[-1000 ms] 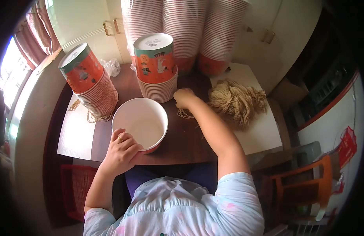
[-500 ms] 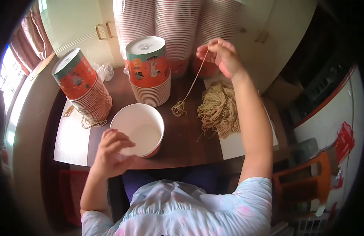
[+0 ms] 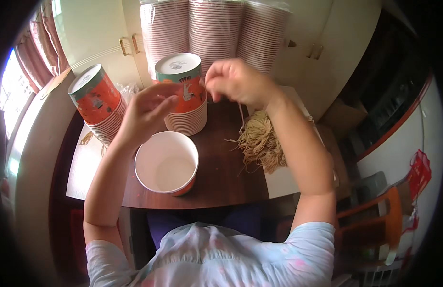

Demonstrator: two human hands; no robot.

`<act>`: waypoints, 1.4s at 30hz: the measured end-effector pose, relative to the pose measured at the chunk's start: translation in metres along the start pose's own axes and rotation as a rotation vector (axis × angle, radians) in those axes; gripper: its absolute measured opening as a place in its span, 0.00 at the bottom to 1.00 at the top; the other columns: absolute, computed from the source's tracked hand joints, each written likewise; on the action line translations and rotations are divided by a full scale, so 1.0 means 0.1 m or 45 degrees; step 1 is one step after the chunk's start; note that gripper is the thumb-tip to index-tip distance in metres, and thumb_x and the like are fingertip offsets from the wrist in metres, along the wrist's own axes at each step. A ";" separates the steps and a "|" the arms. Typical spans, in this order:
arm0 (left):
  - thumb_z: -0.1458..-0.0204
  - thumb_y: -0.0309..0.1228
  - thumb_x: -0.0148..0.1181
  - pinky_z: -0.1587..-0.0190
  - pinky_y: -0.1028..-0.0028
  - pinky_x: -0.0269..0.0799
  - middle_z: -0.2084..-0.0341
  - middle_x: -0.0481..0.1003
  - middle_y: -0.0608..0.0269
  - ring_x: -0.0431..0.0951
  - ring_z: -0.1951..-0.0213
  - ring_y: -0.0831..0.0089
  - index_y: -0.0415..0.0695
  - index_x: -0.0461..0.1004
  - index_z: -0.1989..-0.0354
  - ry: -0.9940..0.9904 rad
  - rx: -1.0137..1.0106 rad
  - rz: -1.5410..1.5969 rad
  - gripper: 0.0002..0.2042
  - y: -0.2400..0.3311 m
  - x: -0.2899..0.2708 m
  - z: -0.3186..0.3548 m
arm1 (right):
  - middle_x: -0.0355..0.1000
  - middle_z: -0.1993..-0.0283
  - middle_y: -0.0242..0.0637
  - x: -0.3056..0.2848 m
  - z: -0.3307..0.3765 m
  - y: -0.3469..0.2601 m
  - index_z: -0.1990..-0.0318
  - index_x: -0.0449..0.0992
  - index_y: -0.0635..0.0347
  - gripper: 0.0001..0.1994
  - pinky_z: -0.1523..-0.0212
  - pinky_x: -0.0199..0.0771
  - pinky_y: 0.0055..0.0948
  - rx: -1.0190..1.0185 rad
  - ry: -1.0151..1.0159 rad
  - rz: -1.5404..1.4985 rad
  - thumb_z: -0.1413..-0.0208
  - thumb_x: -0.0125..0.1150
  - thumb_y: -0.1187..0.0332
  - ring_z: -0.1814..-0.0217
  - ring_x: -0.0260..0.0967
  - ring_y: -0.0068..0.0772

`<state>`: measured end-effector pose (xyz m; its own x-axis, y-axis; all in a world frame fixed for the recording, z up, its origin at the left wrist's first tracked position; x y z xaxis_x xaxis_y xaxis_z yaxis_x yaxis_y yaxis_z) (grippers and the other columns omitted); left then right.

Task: Threading string handles through pre-punched holes in decorative paper buckets.

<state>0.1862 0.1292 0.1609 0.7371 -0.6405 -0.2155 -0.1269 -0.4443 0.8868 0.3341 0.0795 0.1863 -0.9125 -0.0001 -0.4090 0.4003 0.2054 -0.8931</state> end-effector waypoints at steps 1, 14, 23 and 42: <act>0.47 0.31 0.63 0.60 0.77 0.72 0.64 0.78 0.62 0.76 0.64 0.78 0.37 0.74 0.52 -0.021 0.058 -0.030 0.16 0.00 0.06 -0.03 | 0.71 0.76 0.28 0.15 0.05 0.03 0.67 0.72 0.59 0.03 0.80 0.57 0.12 0.084 -0.074 0.007 0.47 0.57 0.70 0.80 0.59 0.10; 0.45 0.27 0.59 0.67 0.80 0.73 0.72 0.78 0.61 0.77 0.70 0.80 0.32 0.76 0.59 -0.125 -0.135 -0.016 0.10 -0.17 0.31 0.07 | 0.71 0.71 0.26 0.49 0.25 0.51 0.62 0.74 0.61 0.06 0.74 0.62 0.13 0.058 0.015 -0.292 0.43 0.60 0.70 0.72 0.64 0.13; 0.44 0.35 0.60 0.64 0.77 0.75 0.74 0.78 0.60 0.79 0.69 0.76 0.31 0.76 0.61 -0.204 -0.316 0.107 0.15 -0.34 0.38 0.19 | 0.70 0.68 0.26 0.55 0.32 0.52 0.62 0.73 0.62 0.05 0.67 0.67 0.16 -0.029 0.022 -0.255 0.43 0.60 0.71 0.69 0.65 0.14; 0.43 0.33 0.59 0.64 0.79 0.70 0.75 0.76 0.64 0.73 0.71 0.80 0.37 0.77 0.60 0.291 0.257 -0.191 0.11 0.87 -0.72 -0.23 | 0.76 0.62 0.40 0.32 0.85 1.77 0.64 0.79 0.59 0.08 0.48 0.67 0.42 0.486 -0.022 1.717 0.53 0.58 0.73 0.51 0.70 0.43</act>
<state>0.1373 0.1509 0.2625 0.8842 -0.4120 -0.2202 -0.1176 -0.6525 0.7486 0.3834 0.0331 -0.0010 0.1880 -0.0309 -0.9817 0.9572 -0.2180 0.1901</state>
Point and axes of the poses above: each hand's wrist, its own z-axis away from the middle knuckle, its own x-axis out of the palm, y = z × x, the point moved 10 cm from there along -z, towards the middle knuckle
